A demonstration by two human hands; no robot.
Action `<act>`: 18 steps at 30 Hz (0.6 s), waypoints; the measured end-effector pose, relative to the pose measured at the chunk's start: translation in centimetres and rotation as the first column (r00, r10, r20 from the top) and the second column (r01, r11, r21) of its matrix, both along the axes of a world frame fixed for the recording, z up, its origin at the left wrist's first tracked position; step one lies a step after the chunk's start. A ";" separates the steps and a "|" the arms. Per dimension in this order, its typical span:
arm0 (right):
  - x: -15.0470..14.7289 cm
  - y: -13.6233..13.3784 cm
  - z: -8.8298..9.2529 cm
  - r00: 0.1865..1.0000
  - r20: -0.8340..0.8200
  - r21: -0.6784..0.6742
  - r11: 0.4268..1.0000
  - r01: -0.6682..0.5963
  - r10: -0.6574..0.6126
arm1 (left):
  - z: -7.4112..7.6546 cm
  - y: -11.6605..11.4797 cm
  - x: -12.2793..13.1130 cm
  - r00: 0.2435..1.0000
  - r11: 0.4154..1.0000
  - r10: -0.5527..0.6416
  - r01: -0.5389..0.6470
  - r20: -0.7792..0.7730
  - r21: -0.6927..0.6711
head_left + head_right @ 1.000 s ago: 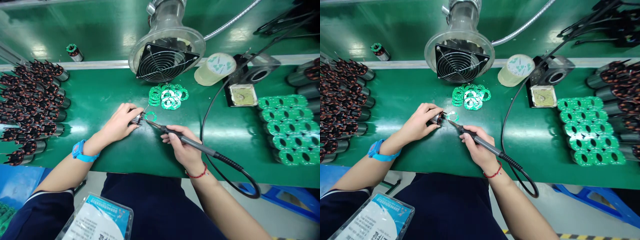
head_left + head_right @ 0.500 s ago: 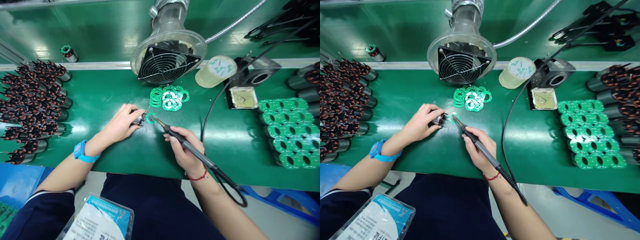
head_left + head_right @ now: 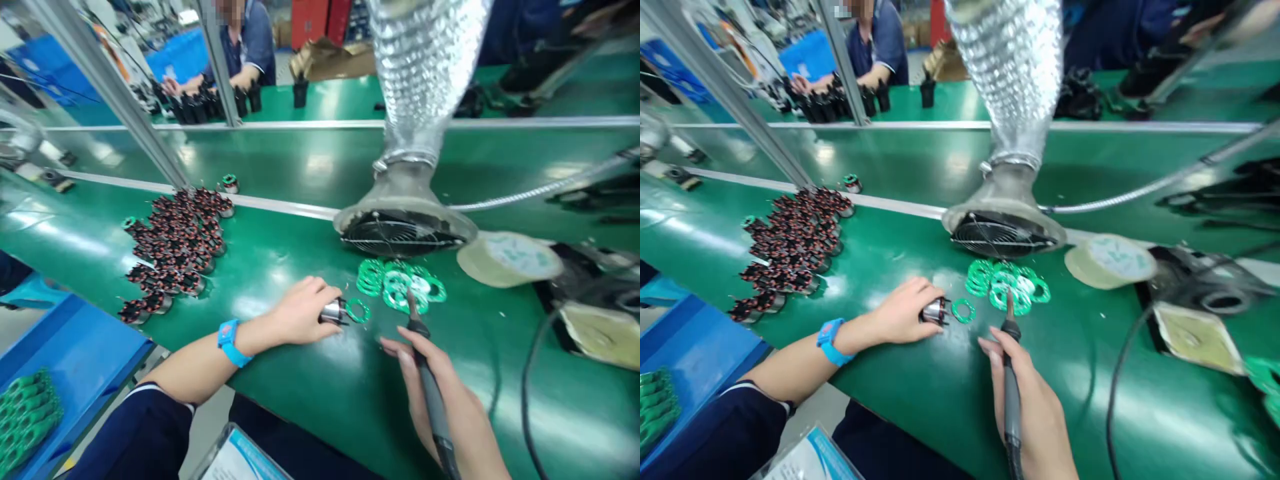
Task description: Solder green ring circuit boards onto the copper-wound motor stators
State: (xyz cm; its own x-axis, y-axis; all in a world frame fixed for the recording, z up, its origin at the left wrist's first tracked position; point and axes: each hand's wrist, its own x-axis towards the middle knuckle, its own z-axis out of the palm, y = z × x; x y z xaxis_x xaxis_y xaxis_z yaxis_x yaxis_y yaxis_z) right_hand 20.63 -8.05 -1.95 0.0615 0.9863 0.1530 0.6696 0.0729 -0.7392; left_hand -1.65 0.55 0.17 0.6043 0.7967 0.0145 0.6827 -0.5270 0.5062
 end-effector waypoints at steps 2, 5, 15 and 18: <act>-0.4 0.7 -0.4 1.000 0.000 -0.089 0.996 0.008 -0.008 | 0.2 -0.1 0.2 0.995 0.989 0.095 -0.090 0.034 -0.115; -1.3 1.6 -0.5 0.996 -0.073 -0.145 0.989 0.033 -0.044 | 0.7 -0.6 0.6 0.982 0.942 0.159 -0.119 0.106 -0.313; -2.6 3.1 0.8 0.873 -0.405 -0.181 0.960 0.215 -0.272 | -0.9 -0.6 0.6 0.965 0.932 -0.113 0.186 0.237 -0.313; -1.9 3.5 -0.3 0.933 -0.323 -0.150 0.982 0.115 -0.158 | -1.0 -0.6 0.7 0.956 0.952 -0.237 0.264 0.171 -0.154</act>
